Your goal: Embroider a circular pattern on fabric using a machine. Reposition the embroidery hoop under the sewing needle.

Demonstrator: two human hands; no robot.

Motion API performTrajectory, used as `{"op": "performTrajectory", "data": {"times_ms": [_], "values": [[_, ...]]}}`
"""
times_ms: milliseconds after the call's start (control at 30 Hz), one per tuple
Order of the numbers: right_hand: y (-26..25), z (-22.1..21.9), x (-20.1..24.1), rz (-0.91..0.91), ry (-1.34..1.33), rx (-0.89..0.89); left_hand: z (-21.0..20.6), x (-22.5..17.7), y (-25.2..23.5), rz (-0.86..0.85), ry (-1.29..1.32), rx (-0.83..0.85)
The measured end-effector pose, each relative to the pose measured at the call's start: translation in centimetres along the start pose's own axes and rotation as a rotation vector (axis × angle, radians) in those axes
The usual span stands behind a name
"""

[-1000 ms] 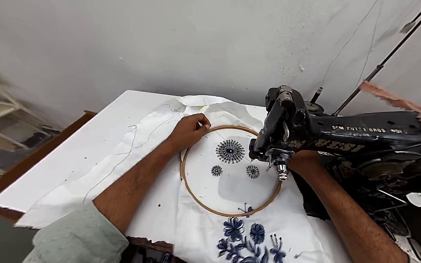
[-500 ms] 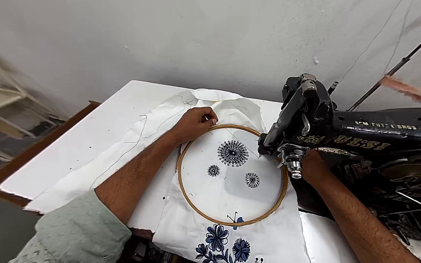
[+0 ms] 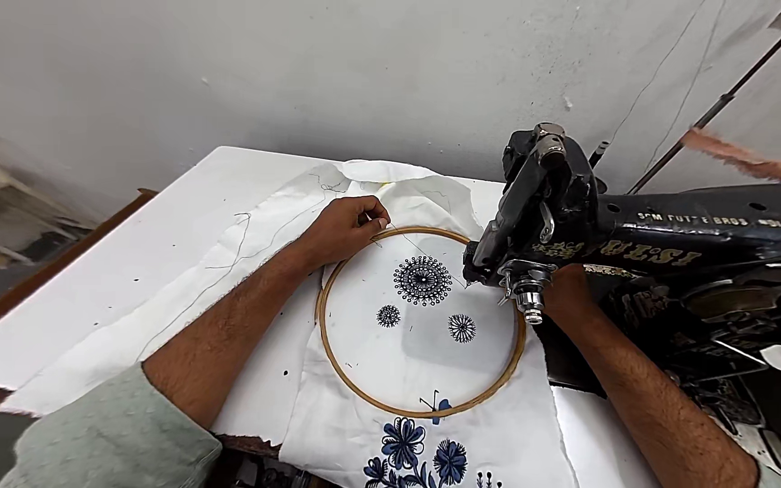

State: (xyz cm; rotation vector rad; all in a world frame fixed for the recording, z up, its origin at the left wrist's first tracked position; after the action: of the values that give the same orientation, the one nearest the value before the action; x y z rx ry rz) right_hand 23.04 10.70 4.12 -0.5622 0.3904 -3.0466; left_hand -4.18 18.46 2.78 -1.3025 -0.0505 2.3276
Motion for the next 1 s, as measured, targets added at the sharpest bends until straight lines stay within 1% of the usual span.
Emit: {"op": "performTrajectory", "data": {"times_ms": [100, 200, 300, 400, 600, 733, 1000], "values": [[-0.1, 0.1, -0.2, 0.073, -0.059, -0.119, 0.0, -0.1, 0.0, -0.009, 0.005, -0.004], [0.0, 0.1, -0.4, 0.103, -0.118, -0.163, 0.1, 0.0, 0.1, 0.024, 0.041, 0.009], [0.1, 0.5, 0.1, 0.146, -0.121, -0.202, 0.1, 0.1, 0.2, 0.081, 0.071, 0.024], [0.4, 0.9, 0.6, 0.156, -0.121, -0.207, 0.0, 0.1, 0.2, 0.077, 0.050, 0.031], [0.3, 1.0, 0.4, 0.149, -0.142, -0.242, 0.1, 0.2, 0.2, 0.059, 0.025, 0.035], [0.1, 0.8, -0.2, 0.063, -0.159, -0.186, 0.0, 0.1, 0.2, 0.064, 0.030, 0.046], [0.0, 0.7, -0.3, 0.066, -0.152, -0.186, 0.0, 0.2, 0.1, 0.076, 0.018, 0.054]]}}
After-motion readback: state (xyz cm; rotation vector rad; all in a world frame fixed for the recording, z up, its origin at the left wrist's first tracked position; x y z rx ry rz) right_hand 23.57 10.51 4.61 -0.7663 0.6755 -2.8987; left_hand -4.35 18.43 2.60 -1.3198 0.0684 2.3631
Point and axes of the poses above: each hand's wrist, its own y-axis away from the middle knuckle, its own z-axis out of the back of the hand, x = y × z, the point moved 10 cm from there along -y, towards the middle knuckle, and after that the axes turned 15 degrees about y, right-handed, at the moved point
